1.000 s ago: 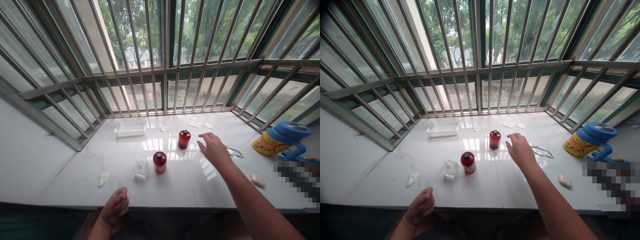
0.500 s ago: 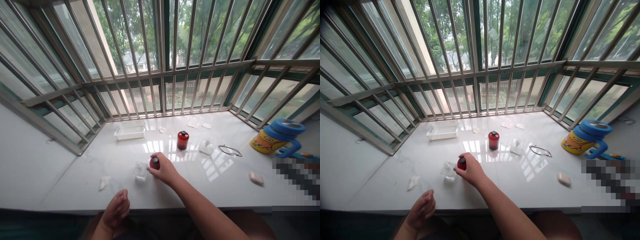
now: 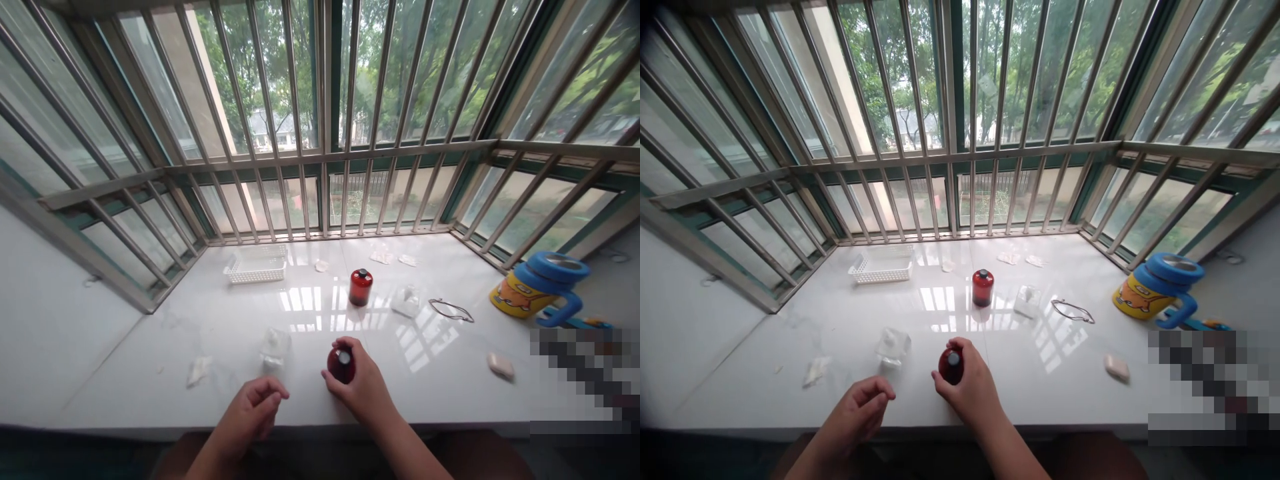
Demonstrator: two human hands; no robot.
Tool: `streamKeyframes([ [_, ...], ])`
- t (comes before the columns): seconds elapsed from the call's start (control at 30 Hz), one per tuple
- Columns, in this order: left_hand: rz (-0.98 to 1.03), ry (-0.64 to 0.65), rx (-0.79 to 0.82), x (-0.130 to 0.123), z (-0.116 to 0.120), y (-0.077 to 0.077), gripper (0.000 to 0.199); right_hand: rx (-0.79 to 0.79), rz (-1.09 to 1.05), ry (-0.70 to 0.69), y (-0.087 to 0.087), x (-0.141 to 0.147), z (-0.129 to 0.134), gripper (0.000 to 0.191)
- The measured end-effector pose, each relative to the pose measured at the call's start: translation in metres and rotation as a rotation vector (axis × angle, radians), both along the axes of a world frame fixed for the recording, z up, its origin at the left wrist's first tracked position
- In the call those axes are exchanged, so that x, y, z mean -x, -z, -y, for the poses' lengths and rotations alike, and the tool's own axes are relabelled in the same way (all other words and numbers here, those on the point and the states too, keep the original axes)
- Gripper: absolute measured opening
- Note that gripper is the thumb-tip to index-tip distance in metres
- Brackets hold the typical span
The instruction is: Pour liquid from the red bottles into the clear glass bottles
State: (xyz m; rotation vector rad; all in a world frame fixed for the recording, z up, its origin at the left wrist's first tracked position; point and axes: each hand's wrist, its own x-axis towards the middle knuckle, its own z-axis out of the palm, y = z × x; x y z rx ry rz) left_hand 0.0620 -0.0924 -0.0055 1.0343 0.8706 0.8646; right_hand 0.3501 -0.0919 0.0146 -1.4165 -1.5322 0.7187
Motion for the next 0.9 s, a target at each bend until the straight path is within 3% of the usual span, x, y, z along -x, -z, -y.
streamKeyframes([
  [0.13, -0.268, -0.007, -0.428, -0.059, -0.010, -0.044, 0.035, -0.020, -0.096, 0.065, 0.011, 0.014, -0.001, 0.077],
  [0.23, -0.367, 0.037, -0.667, -0.091, -0.016, -0.060, 0.058, -0.041, -0.171, 0.059, 0.016, 0.022, -0.004, 0.090],
  [0.43, -0.478, -0.013, -0.703, -0.118, -0.028, -0.045, 0.045, -0.024, -0.118, 0.068, 0.022, 0.028, -0.010, 0.088],
  [0.53, -0.475, -0.052, -0.696, -0.120, -0.029, -0.041, 0.036, -0.099, -0.006, -0.037, 0.016, 0.013, -0.006, 0.094],
  [0.6, -0.509, -0.061, -0.693, -0.120, -0.027, -0.043, 0.034, -0.231, 0.161, -0.160, 0.009, -0.015, -0.004, 0.099],
  [0.67, -0.568, -0.064, -0.681, -0.120, -0.025, -0.046, 0.035, -0.275, 0.374, -0.209, 0.002, -0.060, -0.005, 0.080],
  [0.7, -0.592, -0.067, -0.672, -0.120, -0.024, -0.048, 0.035, -0.255, 0.482, -0.158, -0.002, -0.087, -0.008, 0.065],
  [0.77, -0.618, -0.074, -0.659, -0.120, -0.023, -0.050, 0.034, -0.103, 0.732, 0.076, -0.005, -0.147, -0.021, 0.041],
  [0.9, -0.618, -0.103, -0.627, -0.122, -0.023, -0.051, 0.030, 0.151, 0.850, 0.328, -0.002, -0.253, -0.059, 0.042],
])
